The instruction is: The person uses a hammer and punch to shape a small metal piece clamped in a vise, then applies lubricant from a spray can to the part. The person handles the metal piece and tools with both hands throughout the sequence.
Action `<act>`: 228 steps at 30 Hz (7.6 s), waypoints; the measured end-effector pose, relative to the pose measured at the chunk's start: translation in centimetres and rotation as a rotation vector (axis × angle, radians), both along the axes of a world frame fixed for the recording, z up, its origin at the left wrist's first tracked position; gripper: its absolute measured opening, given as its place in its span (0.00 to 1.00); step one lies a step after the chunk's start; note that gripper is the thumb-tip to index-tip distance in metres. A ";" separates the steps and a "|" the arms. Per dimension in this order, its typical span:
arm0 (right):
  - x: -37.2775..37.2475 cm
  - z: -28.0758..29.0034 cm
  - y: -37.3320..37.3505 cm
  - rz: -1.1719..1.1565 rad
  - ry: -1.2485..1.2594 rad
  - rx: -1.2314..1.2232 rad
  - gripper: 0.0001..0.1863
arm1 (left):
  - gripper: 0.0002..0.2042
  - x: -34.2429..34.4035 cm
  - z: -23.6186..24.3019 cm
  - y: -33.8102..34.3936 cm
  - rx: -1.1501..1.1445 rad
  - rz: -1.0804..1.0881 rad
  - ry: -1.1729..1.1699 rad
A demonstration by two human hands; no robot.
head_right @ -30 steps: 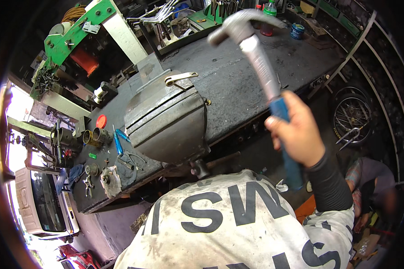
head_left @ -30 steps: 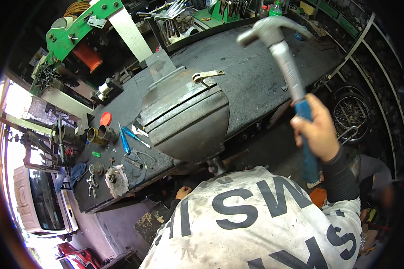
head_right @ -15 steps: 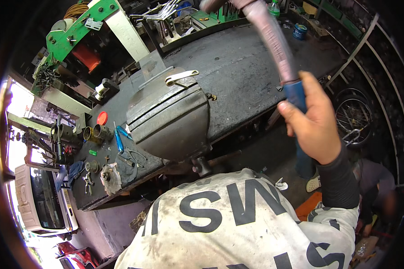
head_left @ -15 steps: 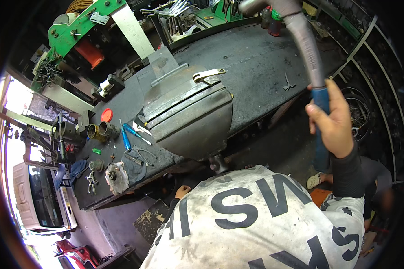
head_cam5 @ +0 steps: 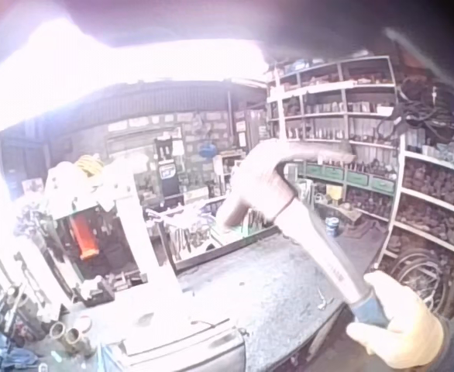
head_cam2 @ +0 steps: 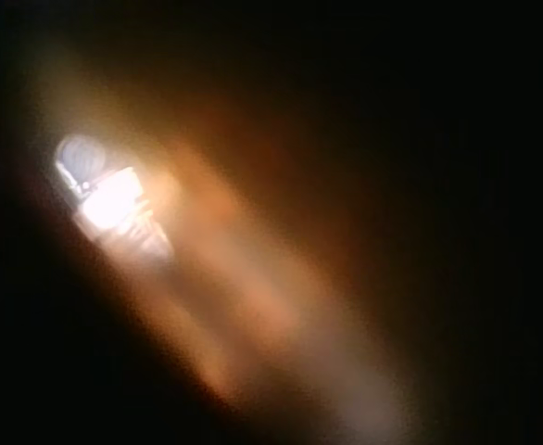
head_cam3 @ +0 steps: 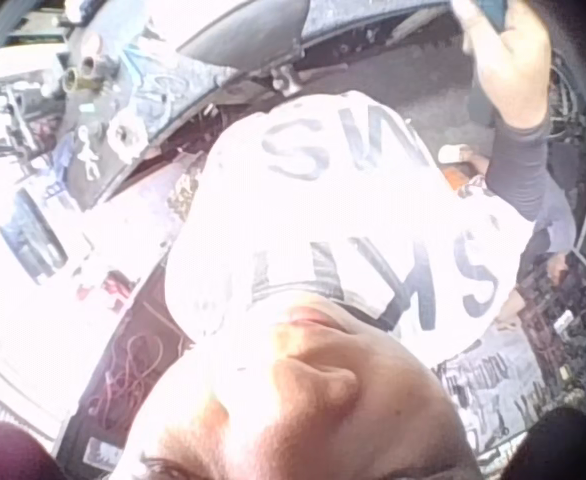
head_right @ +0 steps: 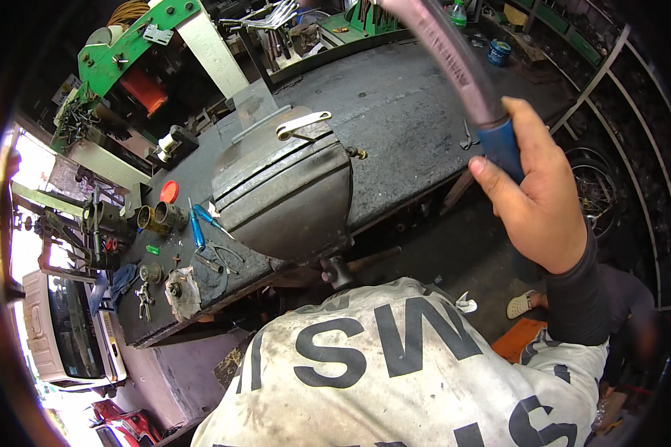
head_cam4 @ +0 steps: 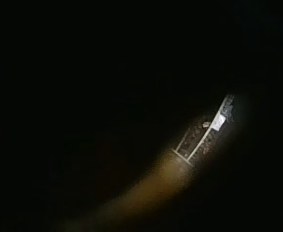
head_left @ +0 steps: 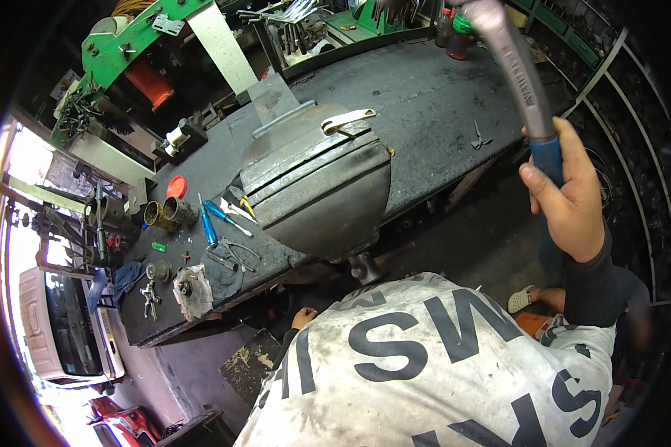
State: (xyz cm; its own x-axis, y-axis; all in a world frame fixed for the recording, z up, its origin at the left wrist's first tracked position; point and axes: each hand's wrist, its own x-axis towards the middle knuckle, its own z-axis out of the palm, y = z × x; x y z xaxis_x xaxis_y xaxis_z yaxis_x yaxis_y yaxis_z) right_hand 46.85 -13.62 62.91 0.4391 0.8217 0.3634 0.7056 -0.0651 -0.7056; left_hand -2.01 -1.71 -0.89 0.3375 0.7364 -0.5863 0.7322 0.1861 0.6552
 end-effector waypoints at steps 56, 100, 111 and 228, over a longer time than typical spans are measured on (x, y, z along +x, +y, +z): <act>-0.7 -2.3 0.9 0.107 0.011 -0.157 0.19 | 0.17 0.4 -0.5 0.7 -0.078 -0.013 0.005; 0.3 1.4 0.7 -0.028 0.283 0.239 0.19 | 0.17 2.2 1.6 0.5 -0.063 -0.014 -0.019; -0.1 -0.2 1.0 0.039 0.413 0.050 0.19 | 0.17 2.0 0.9 0.7 -0.059 -0.003 -0.015; 2.6 -20.5 22.5 0.607 0.453 -0.036 0.13 | 0.15 38.8 57.4 10.6 1.457 -0.190 0.265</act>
State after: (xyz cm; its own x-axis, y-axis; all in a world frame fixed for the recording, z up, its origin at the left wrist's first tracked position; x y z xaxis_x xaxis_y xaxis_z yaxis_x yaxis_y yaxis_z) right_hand 49.42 8.84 42.37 0.0063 0.9747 0.2235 0.2669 0.2138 -0.9397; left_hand 36.79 8.85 56.54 0.4972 0.6725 0.5483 0.7943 -0.6071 0.0244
